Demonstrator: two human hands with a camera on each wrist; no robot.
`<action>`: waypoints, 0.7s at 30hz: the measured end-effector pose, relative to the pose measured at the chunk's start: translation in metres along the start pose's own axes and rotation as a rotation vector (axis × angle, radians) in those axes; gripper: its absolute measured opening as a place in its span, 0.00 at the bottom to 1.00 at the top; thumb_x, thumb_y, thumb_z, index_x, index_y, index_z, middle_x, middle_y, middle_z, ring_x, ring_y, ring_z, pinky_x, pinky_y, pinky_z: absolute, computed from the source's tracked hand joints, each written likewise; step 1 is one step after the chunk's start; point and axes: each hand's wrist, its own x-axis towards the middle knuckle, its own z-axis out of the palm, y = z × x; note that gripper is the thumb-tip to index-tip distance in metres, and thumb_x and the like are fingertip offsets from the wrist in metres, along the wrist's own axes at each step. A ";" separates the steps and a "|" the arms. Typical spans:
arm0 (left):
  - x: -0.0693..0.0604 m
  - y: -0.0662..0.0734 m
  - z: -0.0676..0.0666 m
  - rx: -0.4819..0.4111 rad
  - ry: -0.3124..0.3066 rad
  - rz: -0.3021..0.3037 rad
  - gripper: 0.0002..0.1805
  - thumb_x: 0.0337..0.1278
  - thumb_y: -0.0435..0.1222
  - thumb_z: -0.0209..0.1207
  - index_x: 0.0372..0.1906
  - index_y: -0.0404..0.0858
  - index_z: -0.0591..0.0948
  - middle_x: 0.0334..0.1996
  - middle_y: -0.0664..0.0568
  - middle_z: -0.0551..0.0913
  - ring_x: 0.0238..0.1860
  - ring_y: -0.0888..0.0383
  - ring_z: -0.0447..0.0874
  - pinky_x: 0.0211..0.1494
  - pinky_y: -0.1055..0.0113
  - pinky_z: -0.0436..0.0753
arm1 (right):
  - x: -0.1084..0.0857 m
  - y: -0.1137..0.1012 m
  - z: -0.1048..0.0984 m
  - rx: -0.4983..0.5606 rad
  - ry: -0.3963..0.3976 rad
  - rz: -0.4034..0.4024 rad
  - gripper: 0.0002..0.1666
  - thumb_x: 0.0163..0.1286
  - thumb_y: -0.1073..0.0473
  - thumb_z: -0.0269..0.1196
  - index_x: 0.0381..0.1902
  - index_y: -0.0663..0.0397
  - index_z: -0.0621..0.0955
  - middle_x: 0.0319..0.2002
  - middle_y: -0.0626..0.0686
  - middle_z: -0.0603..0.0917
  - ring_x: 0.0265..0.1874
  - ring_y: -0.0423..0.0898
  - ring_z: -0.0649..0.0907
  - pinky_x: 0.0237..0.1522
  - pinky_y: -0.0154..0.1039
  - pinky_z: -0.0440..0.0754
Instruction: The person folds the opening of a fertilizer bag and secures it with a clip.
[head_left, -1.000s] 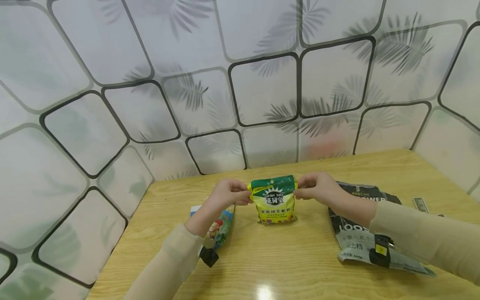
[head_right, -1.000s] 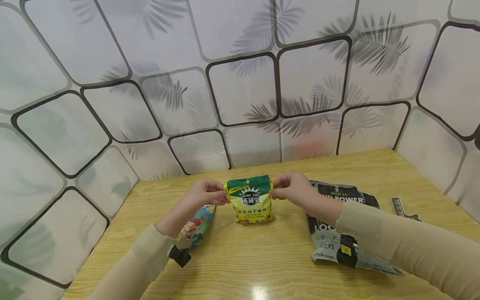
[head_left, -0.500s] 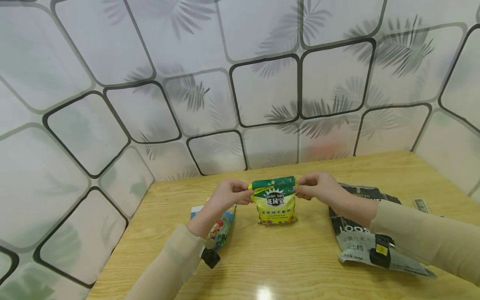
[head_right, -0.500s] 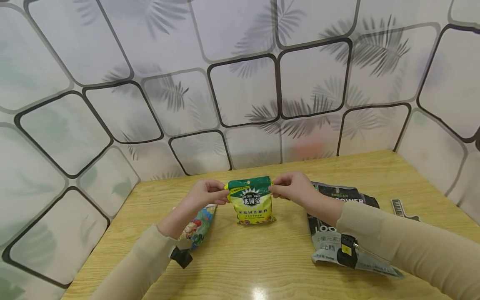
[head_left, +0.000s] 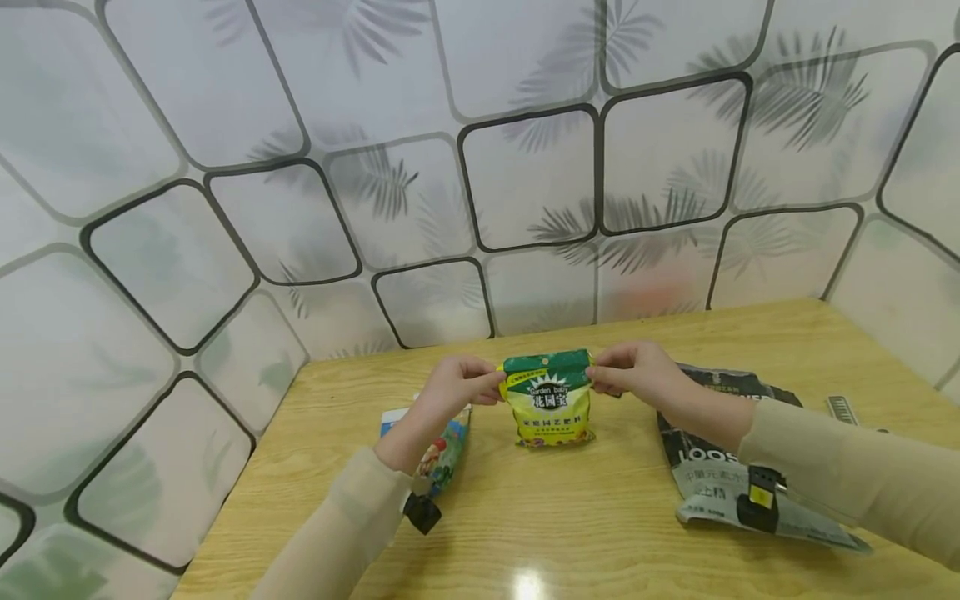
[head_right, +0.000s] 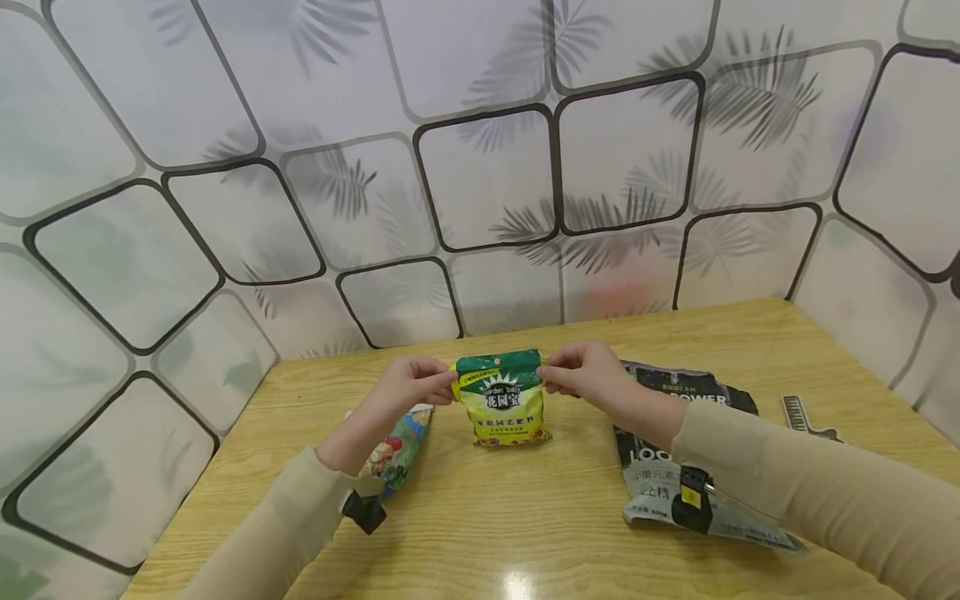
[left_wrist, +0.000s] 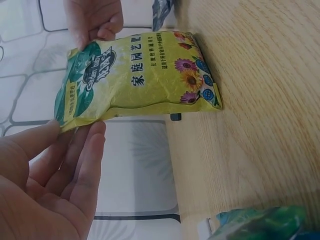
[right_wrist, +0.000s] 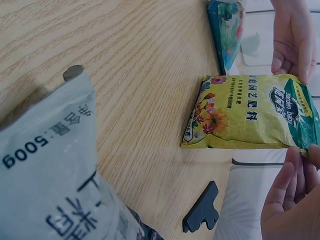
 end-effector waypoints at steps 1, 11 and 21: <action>0.000 0.000 0.000 0.002 0.005 -0.001 0.12 0.76 0.36 0.63 0.49 0.31 0.90 0.46 0.40 0.91 0.43 0.48 0.94 0.55 0.56 0.94 | 0.000 0.000 0.000 0.002 0.001 0.001 0.18 0.79 0.57 0.65 0.55 0.67 0.86 0.35 0.48 0.91 0.34 0.40 0.86 0.45 0.43 0.88; 0.003 -0.003 0.001 0.003 0.017 -0.004 0.12 0.76 0.35 0.64 0.48 0.30 0.91 0.42 0.41 0.91 0.46 0.39 0.93 0.58 0.50 0.92 | -0.003 0.000 0.001 -0.014 -0.001 0.007 0.18 0.80 0.56 0.64 0.56 0.67 0.86 0.34 0.46 0.90 0.34 0.39 0.85 0.44 0.39 0.87; 0.007 -0.008 0.001 0.016 0.014 0.002 0.11 0.75 0.36 0.65 0.46 0.31 0.91 0.45 0.41 0.91 0.34 0.59 0.92 0.52 0.57 0.94 | -0.003 0.003 0.002 -0.006 -0.008 0.001 0.18 0.81 0.58 0.63 0.57 0.68 0.85 0.35 0.47 0.90 0.34 0.38 0.85 0.50 0.43 0.90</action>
